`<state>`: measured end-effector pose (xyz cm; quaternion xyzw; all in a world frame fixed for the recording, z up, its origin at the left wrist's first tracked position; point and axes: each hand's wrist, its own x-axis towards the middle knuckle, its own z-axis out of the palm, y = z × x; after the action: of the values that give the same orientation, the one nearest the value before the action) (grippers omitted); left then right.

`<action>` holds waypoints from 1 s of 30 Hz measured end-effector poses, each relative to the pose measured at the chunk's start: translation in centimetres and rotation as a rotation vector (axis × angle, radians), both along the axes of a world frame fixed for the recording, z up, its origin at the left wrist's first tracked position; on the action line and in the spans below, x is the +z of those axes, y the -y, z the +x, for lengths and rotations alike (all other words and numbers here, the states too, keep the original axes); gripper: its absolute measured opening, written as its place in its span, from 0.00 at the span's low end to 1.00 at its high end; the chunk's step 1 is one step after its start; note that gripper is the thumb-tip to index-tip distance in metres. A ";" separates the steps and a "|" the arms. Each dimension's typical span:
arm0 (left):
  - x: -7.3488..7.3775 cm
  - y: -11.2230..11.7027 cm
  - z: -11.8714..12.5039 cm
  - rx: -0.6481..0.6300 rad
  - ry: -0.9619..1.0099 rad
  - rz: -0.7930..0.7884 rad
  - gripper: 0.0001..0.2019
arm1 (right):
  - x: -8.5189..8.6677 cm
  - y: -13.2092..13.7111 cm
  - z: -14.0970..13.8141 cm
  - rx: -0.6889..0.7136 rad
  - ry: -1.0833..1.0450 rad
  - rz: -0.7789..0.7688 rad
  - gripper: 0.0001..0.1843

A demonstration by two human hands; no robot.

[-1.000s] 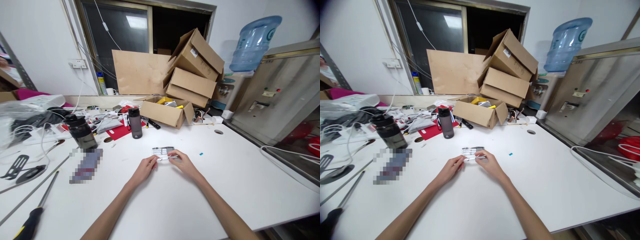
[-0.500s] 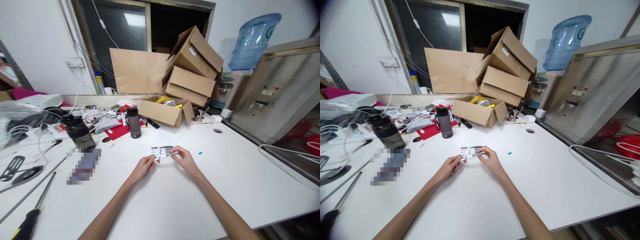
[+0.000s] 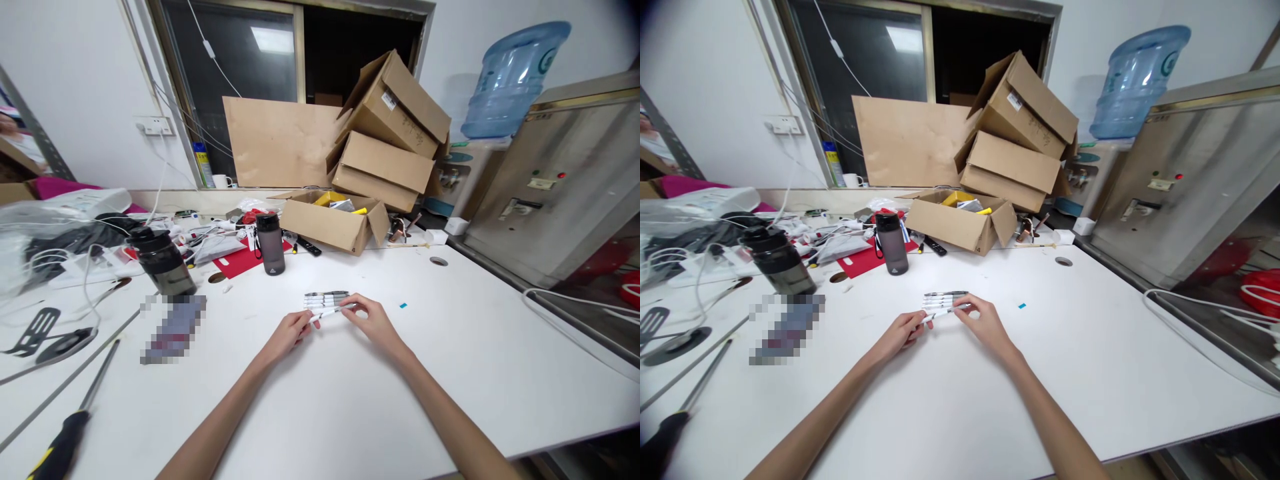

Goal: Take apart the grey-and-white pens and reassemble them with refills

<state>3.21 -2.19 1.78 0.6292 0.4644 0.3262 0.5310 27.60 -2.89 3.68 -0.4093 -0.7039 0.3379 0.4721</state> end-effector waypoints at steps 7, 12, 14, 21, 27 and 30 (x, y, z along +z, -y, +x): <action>0.4 0.2 0.0 0.009 0.010 0.009 0.27 | -0.1 -0.7 0.4 0.005 -0.135 0.052 0.09; 0.5 0.0 -0.2 0.015 0.000 0.052 0.27 | -0.1 -0.8 0.6 -0.073 -0.145 0.047 0.09; 0.4 -0.1 -0.3 0.028 0.000 0.053 0.27 | -0.1 -0.9 0.7 -0.096 -0.148 0.047 0.10; 0.3 -0.3 -0.7 0.034 -0.008 0.073 0.27 | -0.6 -1.6 1.2 -0.155 -0.213 0.000 0.12; 0.2 -0.5 -0.8 0.057 -0.010 0.066 0.28 | -0.8 -2.0 1.9 -0.207 -0.260 -0.031 0.10; 0.4 -0.4 -0.8 0.057 -0.008 0.070 0.29 | -0.8 -2.1 2.0 -0.236 -0.255 -0.052 0.09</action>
<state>2.40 -1.84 2.14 0.6354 0.4725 0.3546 0.4973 29.59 -0.83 2.88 -0.4549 -0.5762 0.3475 0.5833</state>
